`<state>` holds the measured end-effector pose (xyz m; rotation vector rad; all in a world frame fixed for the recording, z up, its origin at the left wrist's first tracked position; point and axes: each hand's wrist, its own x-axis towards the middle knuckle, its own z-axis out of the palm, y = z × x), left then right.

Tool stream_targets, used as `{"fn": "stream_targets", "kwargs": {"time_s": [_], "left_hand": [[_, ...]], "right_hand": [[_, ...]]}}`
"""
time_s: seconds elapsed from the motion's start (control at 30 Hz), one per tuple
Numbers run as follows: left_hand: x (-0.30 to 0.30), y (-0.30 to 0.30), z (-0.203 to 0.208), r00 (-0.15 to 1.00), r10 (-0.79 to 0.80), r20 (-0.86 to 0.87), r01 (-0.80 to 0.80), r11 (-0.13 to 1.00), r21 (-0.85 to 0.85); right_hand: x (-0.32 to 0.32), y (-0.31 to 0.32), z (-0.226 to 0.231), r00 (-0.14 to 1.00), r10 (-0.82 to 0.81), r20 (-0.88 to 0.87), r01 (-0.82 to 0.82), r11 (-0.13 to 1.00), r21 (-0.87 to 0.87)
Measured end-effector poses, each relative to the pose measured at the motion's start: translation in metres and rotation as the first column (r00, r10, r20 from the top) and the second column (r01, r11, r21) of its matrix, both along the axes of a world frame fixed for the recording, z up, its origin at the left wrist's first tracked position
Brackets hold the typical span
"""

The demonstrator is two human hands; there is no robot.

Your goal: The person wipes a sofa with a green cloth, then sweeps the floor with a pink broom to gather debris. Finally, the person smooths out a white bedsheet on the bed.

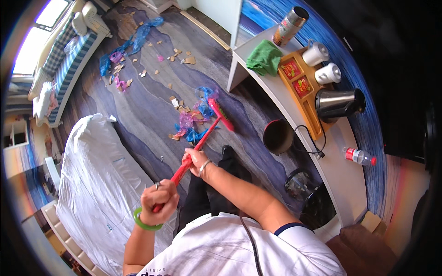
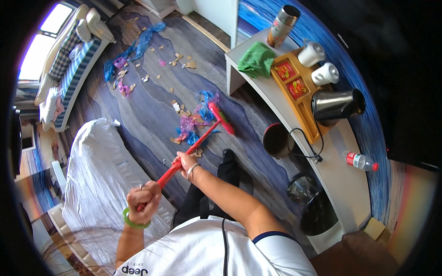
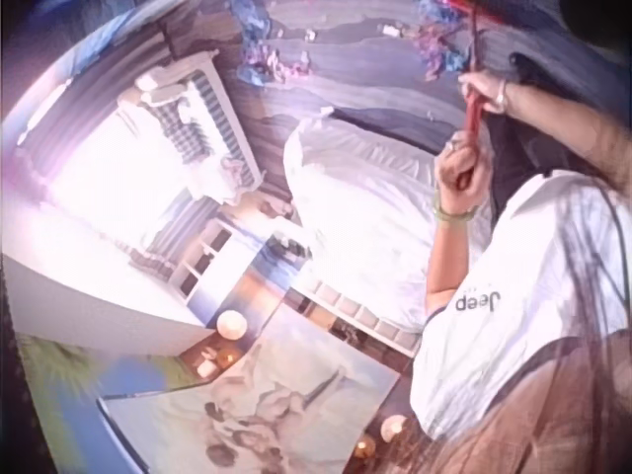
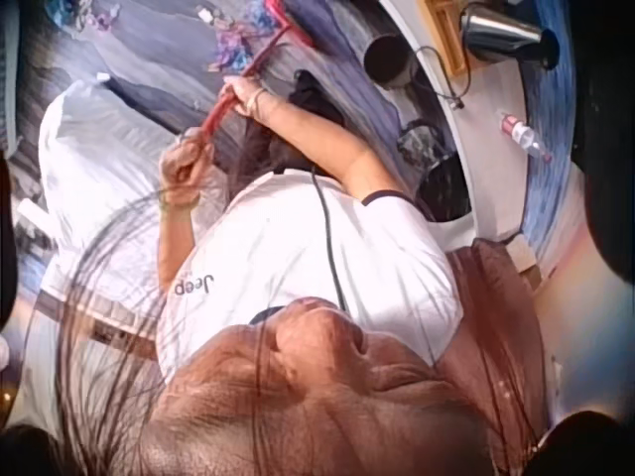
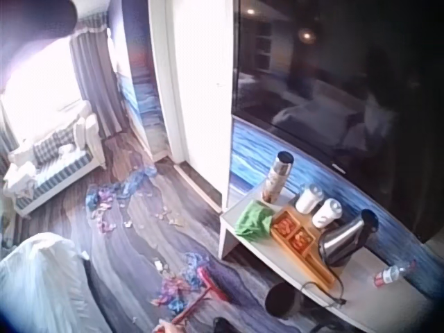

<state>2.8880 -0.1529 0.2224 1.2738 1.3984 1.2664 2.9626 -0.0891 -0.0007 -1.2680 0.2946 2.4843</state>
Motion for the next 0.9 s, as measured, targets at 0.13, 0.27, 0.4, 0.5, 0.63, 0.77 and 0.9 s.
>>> {"fn": "stream_targets", "kwargs": {"time_s": [0.13, 0.27, 0.4, 0.5, 0.63, 0.77, 0.9], "left_hand": [[0.004, -0.011, 0.024, 0.998, -0.031, 0.059, 0.026, 0.997, 0.077], [0.009, -0.015, -0.017, 0.997, -0.041, 0.073, 0.043, 0.999, -0.034], [-0.03, -0.006, -0.033, 0.983, -0.183, -0.001, 0.182, 0.982, -0.056], [-0.076, -0.002, -0.013, 0.973, -0.208, -0.096, 0.212, 0.977, 0.028], [-0.093, -0.028, 0.013, 0.983, -0.169, -0.068, 0.176, 0.976, 0.125], [-0.069, -0.075, 0.011, 0.988, -0.13, 0.084, 0.109, 0.97, 0.217], [-0.03, -0.101, -0.03, 0.91, 0.23, 0.345, -0.249, 0.969, 0.01]], "right_hand": [[0.021, -0.012, 0.019, 0.999, 0.042, -0.021, -0.043, 0.999, -0.032], [0.057, 0.004, -0.021, 0.997, -0.002, 0.083, 0.018, 0.98, -0.199], [0.01, 0.008, -0.048, 0.98, 0.166, 0.113, -0.168, 0.986, 0.013], [-0.051, 0.015, -0.028, 0.965, 0.204, -0.165, -0.171, 0.966, 0.193], [-0.093, -0.001, 0.003, 0.98, 0.037, -0.193, -0.028, 0.998, 0.047], [-0.048, -0.042, 0.013, 0.97, 0.201, -0.138, -0.19, 0.978, 0.09], [0.005, -0.054, -0.027, 0.995, 0.078, -0.063, -0.092, 0.956, -0.278]]}}
